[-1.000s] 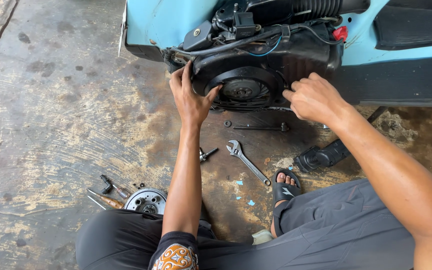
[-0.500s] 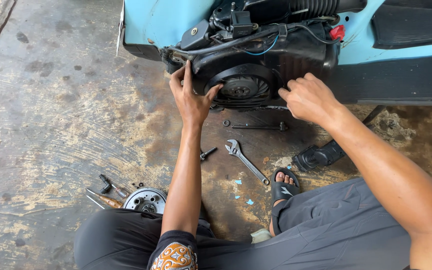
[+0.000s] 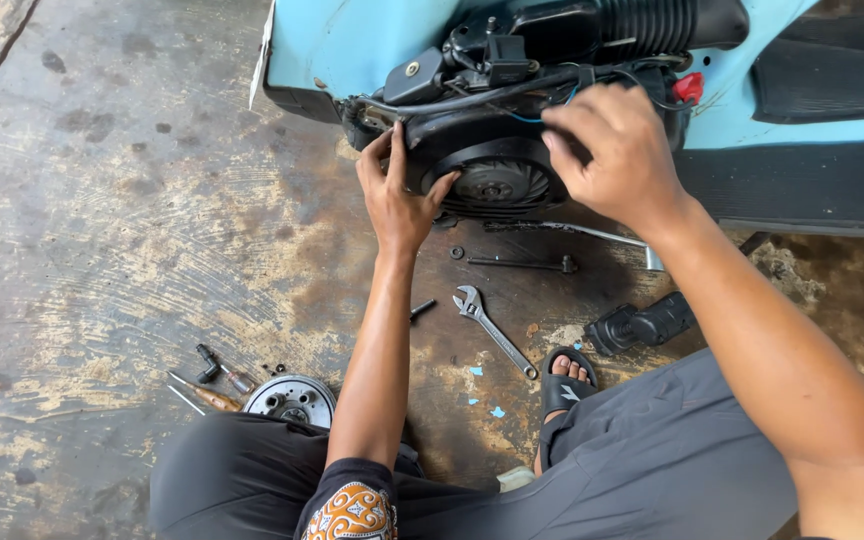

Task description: Disassembling the cooling fan and housing from a motorcycle engine using a wrench and impact driver

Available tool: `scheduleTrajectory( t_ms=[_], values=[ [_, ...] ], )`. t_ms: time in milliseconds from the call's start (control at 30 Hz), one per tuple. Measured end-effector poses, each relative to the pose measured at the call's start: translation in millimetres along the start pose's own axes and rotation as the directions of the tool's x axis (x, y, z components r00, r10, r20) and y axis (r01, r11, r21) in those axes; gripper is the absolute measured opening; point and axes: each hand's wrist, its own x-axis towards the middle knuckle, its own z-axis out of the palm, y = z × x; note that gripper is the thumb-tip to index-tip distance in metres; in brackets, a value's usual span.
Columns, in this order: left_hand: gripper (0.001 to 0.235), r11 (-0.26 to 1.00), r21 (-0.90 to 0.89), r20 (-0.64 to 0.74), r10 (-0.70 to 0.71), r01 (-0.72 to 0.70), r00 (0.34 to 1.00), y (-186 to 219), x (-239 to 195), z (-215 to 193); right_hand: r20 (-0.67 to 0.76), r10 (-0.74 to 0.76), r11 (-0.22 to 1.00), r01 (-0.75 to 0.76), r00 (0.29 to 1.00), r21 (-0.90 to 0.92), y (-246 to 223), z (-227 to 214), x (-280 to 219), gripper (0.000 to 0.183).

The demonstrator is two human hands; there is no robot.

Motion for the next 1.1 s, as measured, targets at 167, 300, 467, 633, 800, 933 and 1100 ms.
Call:
scheduleTrajectory(
  t_ms=[167, 300, 467, 633, 800, 933, 1100],
  values=[
    [0.092, 0.995, -0.038, 0.055, -0.091, 0.093, 0.994, 5.2, 3.8, -5.1, -0.082, -0.035, 0.999, 0.038, 0.996, 0.037, -14.5, 7.3, 54.8, 0.018],
    [0.091, 0.994, -0.021, 0.062, -0.102, 0.104, 0.993, 2.5, 1.8, -3.6, 0.015, -0.008, 0.995, 0.009, 1.0, -0.098, -14.0, 28.7, 74.1, 0.015],
    [0.091, 0.992, -0.044, 0.05, -0.115, 0.117, 0.992, -1.9, 0.4, -1.3, 0.08, 0.026, 0.992, -0.016, 0.996, -0.124, -8.1, 41.9, 83.6, 0.014],
    [0.1, 0.982, -0.043, 0.031, -0.183, 0.185, 0.983, -9.3, -7.1, 7.5, 0.078, 0.046, 0.999, -0.045, 0.996, -0.013, -8.2, 45.5, 86.0, 0.009],
    [0.094, 0.977, -0.043, 0.007, -0.206, 0.207, 0.978, -0.6, -4.8, 1.7, 0.081, 0.04, 0.999, -0.037, 0.996, -0.04, -4.2, 50.9, 86.2, 0.006],
    [0.094, 0.975, -0.003, -0.001, -0.224, 0.224, 0.975, 1.0, -6.9, 2.0, 0.044, 0.012, 0.999, -0.01, 0.999, -0.05, -8.2, 51.9, 87.4, 0.008],
    [0.093, 0.977, -0.027, 0.001, -0.21, 0.21, 0.978, -1.5, -7.3, 4.1, -0.023, -0.001, 0.999, 0.002, 1.0, 0.038, -6.7, 58.3, 83.0, 0.007]
  ],
)
